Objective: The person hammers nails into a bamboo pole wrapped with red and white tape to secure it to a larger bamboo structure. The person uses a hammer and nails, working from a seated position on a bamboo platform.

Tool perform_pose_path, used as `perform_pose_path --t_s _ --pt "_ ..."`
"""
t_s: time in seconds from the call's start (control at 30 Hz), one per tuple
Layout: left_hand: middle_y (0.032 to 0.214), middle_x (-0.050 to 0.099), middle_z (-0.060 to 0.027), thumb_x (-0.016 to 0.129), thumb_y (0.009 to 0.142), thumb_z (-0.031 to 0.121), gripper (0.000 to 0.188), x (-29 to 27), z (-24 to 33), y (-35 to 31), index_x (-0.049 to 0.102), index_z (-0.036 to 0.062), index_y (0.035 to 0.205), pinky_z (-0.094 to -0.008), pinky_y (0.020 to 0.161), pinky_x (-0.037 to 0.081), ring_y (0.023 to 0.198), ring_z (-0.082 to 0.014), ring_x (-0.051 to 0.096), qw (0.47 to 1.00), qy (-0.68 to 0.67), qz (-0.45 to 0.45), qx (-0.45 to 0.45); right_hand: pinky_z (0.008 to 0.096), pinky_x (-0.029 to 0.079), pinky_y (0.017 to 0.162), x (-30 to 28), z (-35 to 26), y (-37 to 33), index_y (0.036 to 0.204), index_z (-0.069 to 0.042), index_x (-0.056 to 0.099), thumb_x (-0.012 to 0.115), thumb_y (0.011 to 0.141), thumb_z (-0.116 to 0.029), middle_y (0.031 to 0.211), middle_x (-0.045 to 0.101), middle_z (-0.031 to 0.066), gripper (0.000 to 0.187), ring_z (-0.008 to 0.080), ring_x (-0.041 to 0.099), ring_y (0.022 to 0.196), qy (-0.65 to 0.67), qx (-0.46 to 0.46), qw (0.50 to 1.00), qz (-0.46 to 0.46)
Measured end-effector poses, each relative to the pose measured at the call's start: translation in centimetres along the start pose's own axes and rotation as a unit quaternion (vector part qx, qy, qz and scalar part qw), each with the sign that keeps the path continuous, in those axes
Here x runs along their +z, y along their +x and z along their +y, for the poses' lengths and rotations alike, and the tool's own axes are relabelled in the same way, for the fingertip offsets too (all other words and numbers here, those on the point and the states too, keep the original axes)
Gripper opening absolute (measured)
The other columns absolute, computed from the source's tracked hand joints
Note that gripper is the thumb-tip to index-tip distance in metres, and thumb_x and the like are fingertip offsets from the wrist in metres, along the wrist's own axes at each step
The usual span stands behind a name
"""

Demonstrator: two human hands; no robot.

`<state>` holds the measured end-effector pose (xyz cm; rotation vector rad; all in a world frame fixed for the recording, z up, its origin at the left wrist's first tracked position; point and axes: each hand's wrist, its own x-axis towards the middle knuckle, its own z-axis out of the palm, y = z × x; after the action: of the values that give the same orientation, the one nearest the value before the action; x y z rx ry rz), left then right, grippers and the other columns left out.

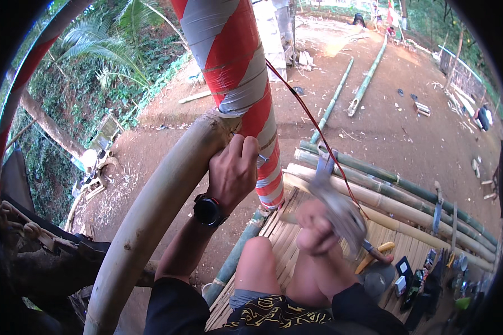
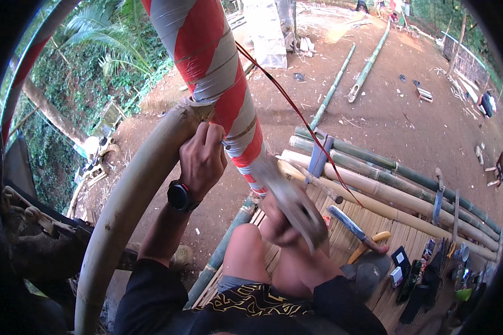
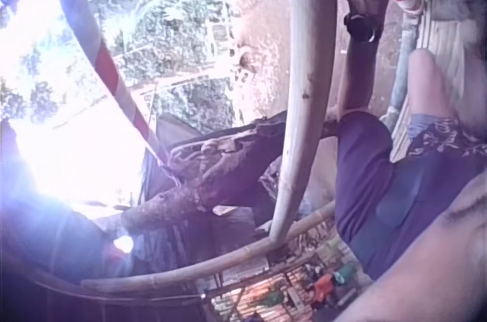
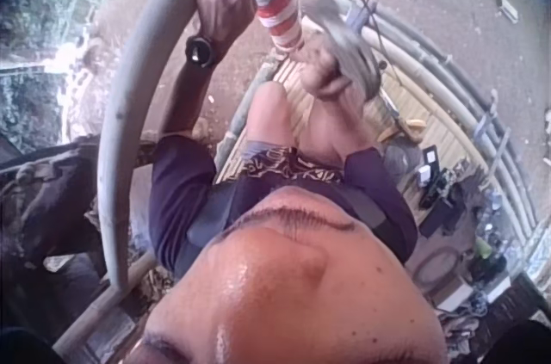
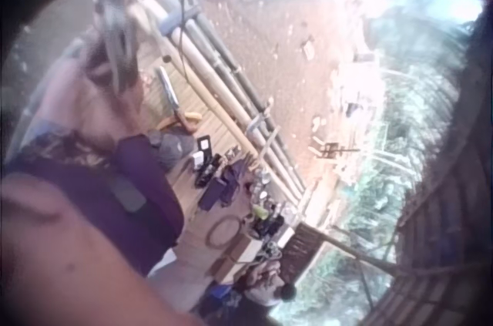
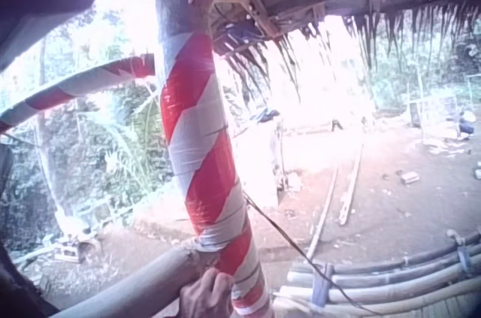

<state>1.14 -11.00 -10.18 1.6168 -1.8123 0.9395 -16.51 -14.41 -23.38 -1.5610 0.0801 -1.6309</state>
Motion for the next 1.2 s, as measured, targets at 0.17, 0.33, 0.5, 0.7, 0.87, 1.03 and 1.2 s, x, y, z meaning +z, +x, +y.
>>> perform_pose_path --t_s 0.17,0.33,0.5,0.7,0.87,1.03,1.2 --pt "0.074 0.047 -0.0105 0.056 0.078 0.003 0.012 0.3 -0.2 -0.5 0.049 0.0031 0.087 -0.0362 0.052 0.048 0.062 -0.0273 0.057 1.0 0.008 -0.023 0.002 0.0319 0.036 0.046 2.1 2.8 0.7 0.08 -0.009 0.047 0.047 0.097 -0.031 0.069 0.049 0.0036 0.028 0.0163 0.044 0.052 -0.406 -0.101 0.908 -0.028" --pt "0.074 0.047 -0.0103 0.056 0.078 0.003 0.012 -0.4 -0.2 0.5 0.048 0.0036 0.087 -0.0365 0.053 0.048 0.063 -0.027 0.057 1.0 -0.005 -0.004 0.004 0.0353 0.046 0.049 -0.1 -0.2 0.3 0.092 0.001 0.059 0.058 0.089 -0.012 0.075 0.06 0.0145 0.013 0.0279 0.059 0.056 -0.088 -0.069 0.993 -0.036" --pt "0.073 0.047 -0.0107 0.056 0.077 0.003 0.012 -0.9 -0.1 -0.3 0.047 0.0041 0.085 -0.037 0.053 0.048 0.063 -0.0273 0.058 1.0 0.005 -0.022 -0.003 0.0344 0.043 0.044 0.7 -1.3 3.0 0.088 -0.005 0.059 0.058 0.088 -0.011 0.075 0.059 0.0125 0.006 0.0254 0.058 0.055 -0.443 -0.279 0.851 -0.041" --pt "0.074 0.048 -0.0111 0.055 0.078 0.002 0.01 -0.2 -0.2 -0.1 0.048 0.0043 0.085 -0.0372 0.052 0.048 0.062 -0.0277 0.058 1.0 0.0 -0.019 0.001 0.0306 0.041 0.052 0.6 3.6 -0.9 0.075 -0.009 0.052 0.058 0.088 -0.03 0.067 0.051 0.0057 0.026 0.0184 0.051 0.057 -0.309 -0.05 0.949 -0.031" --pt "0.076 0.048 -0.0112 0.055 0.078 0.002 0.011 -0.6 -0.3 -0.1 0.047 0.0042 0.085 -0.0381 0.053 0.048 0.063 -0.0286 0.058 1.0 0.011 -0.013 -0.008 0.0337 0.044 0.051 -1.3 1.7 0.3 0.079 -0.008 0.057 0.061 0.087 -0.036 0.07 0.057 0.008 0.029 0.0224 0.057 0.057 -0.108 -0.034 0.989 -0.097" --pt "0.076 0.048 -0.0118 0.055 0.078 0.002 0.012 -0.1 0.1 0.0 0.047 0.0036 0.086 -0.0383 0.053 0.048 0.062 -0.0291 0.057 1.0 -0.006 -0.013 -0.011 0.0352 0.043 0.054 0.1 2.2 -0.2 0.085 -0.004 0.056 0.059 0.089 -0.02 0.066 0.052 0.0063 0.016 0.025 0.054 0.056 -0.116 0.031 0.992 -0.047" --pt "0.076 0.048 -0.0118 0.055 0.077 0.001 0.012 -0.4 -0.3 -0.4 0.046 0.0036 0.085 -0.0381 0.052 0.048 0.062 -0.0292 0.057 1.0 -0.008 -0.012 -0.011 0.0329 0.046 0.051 3.2 -0.3 4.0 0.098 0.0 0.059 0.066 0.083 -0.008 0.074 0.059 0.0099 0.018 0.0249 0.06 0.06 -0.253 -0.128 0.958 -0.042"
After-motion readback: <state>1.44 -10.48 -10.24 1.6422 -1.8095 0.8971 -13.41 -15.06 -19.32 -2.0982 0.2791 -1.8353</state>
